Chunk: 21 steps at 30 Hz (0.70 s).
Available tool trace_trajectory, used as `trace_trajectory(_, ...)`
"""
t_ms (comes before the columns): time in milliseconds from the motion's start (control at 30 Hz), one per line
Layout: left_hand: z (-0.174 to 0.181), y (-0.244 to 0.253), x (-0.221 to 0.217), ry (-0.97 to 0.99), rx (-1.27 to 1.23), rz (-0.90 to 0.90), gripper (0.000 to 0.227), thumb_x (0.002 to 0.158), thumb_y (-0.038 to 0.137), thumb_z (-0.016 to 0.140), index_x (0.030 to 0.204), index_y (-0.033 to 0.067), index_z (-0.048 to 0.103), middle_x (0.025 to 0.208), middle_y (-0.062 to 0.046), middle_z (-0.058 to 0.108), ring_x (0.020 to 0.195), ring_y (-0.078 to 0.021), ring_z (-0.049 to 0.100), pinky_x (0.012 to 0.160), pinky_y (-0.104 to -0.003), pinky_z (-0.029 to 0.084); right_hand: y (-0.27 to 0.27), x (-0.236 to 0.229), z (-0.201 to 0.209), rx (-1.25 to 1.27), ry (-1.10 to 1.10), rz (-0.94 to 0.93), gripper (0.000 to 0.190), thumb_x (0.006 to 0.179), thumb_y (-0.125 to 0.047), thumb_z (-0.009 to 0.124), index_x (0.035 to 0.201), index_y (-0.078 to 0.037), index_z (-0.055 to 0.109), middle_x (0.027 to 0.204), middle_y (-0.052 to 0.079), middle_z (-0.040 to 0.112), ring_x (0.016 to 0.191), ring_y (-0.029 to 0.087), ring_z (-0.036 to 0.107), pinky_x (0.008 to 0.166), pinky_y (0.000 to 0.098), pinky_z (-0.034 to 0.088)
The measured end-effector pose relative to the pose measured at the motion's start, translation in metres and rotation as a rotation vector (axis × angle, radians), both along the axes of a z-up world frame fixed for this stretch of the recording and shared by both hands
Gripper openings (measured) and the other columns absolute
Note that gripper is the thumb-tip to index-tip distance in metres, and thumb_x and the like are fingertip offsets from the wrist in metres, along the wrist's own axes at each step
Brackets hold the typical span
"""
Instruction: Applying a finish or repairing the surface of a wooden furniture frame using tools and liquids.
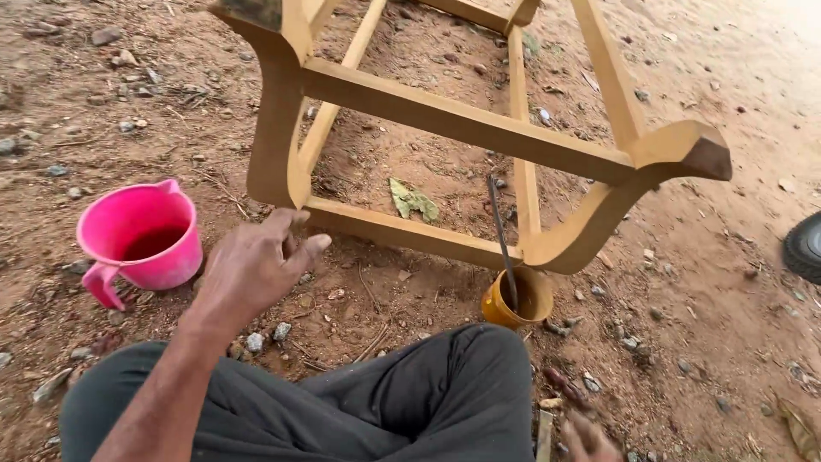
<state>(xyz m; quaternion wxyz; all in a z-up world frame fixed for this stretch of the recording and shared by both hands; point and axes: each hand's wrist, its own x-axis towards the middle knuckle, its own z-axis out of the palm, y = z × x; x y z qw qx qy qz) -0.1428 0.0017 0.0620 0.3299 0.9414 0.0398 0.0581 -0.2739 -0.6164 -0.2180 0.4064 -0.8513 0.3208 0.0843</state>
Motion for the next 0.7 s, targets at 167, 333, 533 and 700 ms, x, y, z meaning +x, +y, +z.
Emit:
trace_trajectory(167,-0.065,0.005,0.007,0.304,0.107,0.024,0.068,0.089,0.057,0.065,0.138,0.01,0.059,0.111,-0.019,0.075,0.106,-0.0333,0.072,0.095,-0.051,0.054,0.135,0.11,0.155,-0.137,0.054,-0.075,0.056,0.101,-0.043,0.057,0.15,-0.016,0.056,0.125,0.018,0.078,0.108,0.026,0.078,0.089,0.0415,0.063)
trace_trajectory(333,-0.083,0.004,0.008,0.571,0.308,-0.18,0.072,0.092,0.062,0.063,0.137,0.0062,0.056,0.131,-0.02,0.066,0.127,-0.0326,0.062,0.106,-0.049,0.05,0.122,0.191,0.091,0.278,-0.079,-0.202,0.059,0.105,-0.037,0.058,0.153,-0.009,0.035,0.129,0.021,0.055,0.095,0.029,0.07,0.075,0.0401,0.064)
trace_trajectory(533,-0.105,-0.002,0.023,0.529,0.254,-0.221,0.077,0.091,0.06,0.064,0.139,0.0013,0.049,0.127,-0.023,0.066,0.122,-0.034,0.063,0.105,-0.049,0.049,0.104,0.213,0.052,0.379,-0.031,-0.214,0.04,0.104,-0.009,0.052,0.141,0.005,0.054,0.113,0.028,0.073,0.082,0.029,0.075,0.069,0.0377,0.065)
trace_trajectory(700,-0.126,-0.012,0.026,0.459,0.296,-0.278,0.067,0.092,0.057,0.065,0.125,-0.0011,0.058,0.12,-0.021,0.069,0.117,-0.0342,0.065,0.1,-0.049,0.052,0.119,0.206,0.072,0.315,-0.062,-0.155,0.042,0.101,-0.004,0.055,0.142,0.002,0.054,0.111,0.029,0.071,0.078,0.029,0.074,0.068,0.0357,0.066)
